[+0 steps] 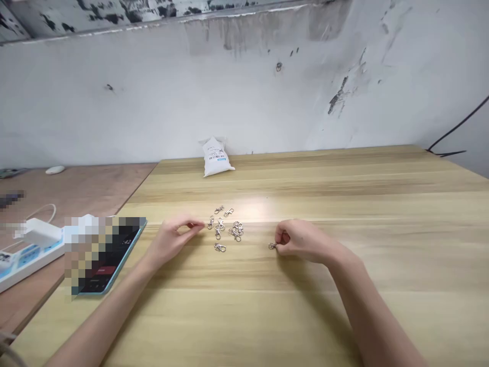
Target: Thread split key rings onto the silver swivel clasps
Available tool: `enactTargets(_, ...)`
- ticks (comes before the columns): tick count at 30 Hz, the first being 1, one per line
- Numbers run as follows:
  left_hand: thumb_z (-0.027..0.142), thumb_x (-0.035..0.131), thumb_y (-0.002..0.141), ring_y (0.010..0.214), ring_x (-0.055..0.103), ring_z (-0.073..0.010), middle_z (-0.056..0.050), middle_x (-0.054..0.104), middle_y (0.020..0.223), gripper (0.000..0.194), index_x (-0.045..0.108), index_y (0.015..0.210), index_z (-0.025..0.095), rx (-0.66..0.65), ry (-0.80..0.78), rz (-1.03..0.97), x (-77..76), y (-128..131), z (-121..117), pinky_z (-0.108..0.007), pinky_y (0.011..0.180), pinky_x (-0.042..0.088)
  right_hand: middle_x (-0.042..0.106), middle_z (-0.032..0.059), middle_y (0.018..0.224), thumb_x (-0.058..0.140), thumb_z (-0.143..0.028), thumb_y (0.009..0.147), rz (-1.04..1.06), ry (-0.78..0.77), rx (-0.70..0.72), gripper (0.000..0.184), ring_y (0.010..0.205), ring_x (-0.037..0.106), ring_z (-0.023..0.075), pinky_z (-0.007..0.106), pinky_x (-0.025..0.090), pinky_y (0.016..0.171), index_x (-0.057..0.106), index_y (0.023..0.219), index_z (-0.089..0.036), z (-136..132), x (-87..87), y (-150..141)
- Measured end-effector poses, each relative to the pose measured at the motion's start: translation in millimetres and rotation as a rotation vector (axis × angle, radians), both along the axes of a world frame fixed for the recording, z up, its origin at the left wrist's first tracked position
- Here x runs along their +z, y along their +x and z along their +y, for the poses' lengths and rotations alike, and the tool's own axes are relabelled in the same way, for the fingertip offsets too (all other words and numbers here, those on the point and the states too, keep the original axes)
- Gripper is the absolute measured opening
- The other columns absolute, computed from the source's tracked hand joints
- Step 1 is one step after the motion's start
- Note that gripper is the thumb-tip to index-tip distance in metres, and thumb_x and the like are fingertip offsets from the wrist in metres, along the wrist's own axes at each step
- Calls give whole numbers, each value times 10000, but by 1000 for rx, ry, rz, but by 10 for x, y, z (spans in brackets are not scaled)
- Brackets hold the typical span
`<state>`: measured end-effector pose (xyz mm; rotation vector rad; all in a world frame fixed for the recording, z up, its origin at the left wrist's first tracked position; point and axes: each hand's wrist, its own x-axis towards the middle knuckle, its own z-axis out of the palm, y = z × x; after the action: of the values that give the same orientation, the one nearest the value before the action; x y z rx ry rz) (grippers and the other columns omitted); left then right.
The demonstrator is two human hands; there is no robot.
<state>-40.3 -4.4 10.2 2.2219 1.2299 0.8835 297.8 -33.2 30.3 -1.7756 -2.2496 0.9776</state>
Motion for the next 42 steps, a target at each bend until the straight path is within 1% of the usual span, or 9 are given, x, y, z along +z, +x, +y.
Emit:
enactTargets(5,250,550,939,868,652,-178,-49,707,913,190,738,958,233,-88,22,1,-39,113,-50,-299,774,498,604,9,681,579,-157,664,-15,37,-10,78,599,530,149,247,317,501,533,627,-208,-14,-6,-72)
enactTargets(12,241,510,961,858,684,-173,-44,743,917,214,723,982,228,-142,-54,-122,-16,126,-82,-304,784,523,577,-9,646,548,-156,707,-35,143,48,113,579,485,140,252,295,504,497,623,-212,1,-64,-120)
enactTargets(15,273,543,945,836,697,-176,-45,758,922,194,724,999,228,-110,-76,-147,-21,143,-97,-309,765,545,559,-22,630,538,-149,733,24,222,88,127,565,457,127,248,295,512,477,640,-211,-4,-77,-230)
enactTargets(19,281,647,876,787,707,-170,-43,768,915,163,725,1003,214,-38,-108,-174,-37,169,-106,-287,715,563,572,-19,671,526,-117,748,213,337,116,99,603,492,123,241,351,560,512,714,-209,-39,-107,-483)
enactTargets(24,254,683,841,777,712,-170,-39,767,845,78,728,833,190,-61,-138,-186,-7,204,-129,-273,687,559,543,-40,612,531,-120,771,429,306,183,87,532,472,95,218,335,516,520,746,-203,-116,-204,-774)
enactTargets(28,276,645,868,753,715,-170,-51,758,843,109,692,873,178,-106,-221,-241,13,246,-167,-276,661,570,479,-61,572,511,-125,774,522,297,193,90,506,420,84,213,317,496,511,729,-203,-151,-269,-878)
enactTargets(33,248,552,932,809,705,-161,-53,753,912,164,707,949,198,-147,-209,-210,-10,243,-185,-268,704,556,512,-43,603,544,-175,786,700,212,82,50,532,465,90,216,364,493,541,742,-198,-141,-302,-913)
enactTargets(38,238,583,913,850,701,-173,-50,756,933,151,728,943,207,-142,-169,-197,10,261,-184,-283,736,553,593,-12,657,573,-264,832,742,170,30,78,566,530,107,237,435,530,592,814,-191,-130,-333,-918)
enactTargets(42,235,628,884,817,703,-175,-48,760,888,117,736,906,195,-144,-173,-180,21,274,-183,-289,731,553,605,-3,683,571,-276,855,723,225,34,109,564,513,106,232,418,511,625,866,-182,-127,-406,-923)
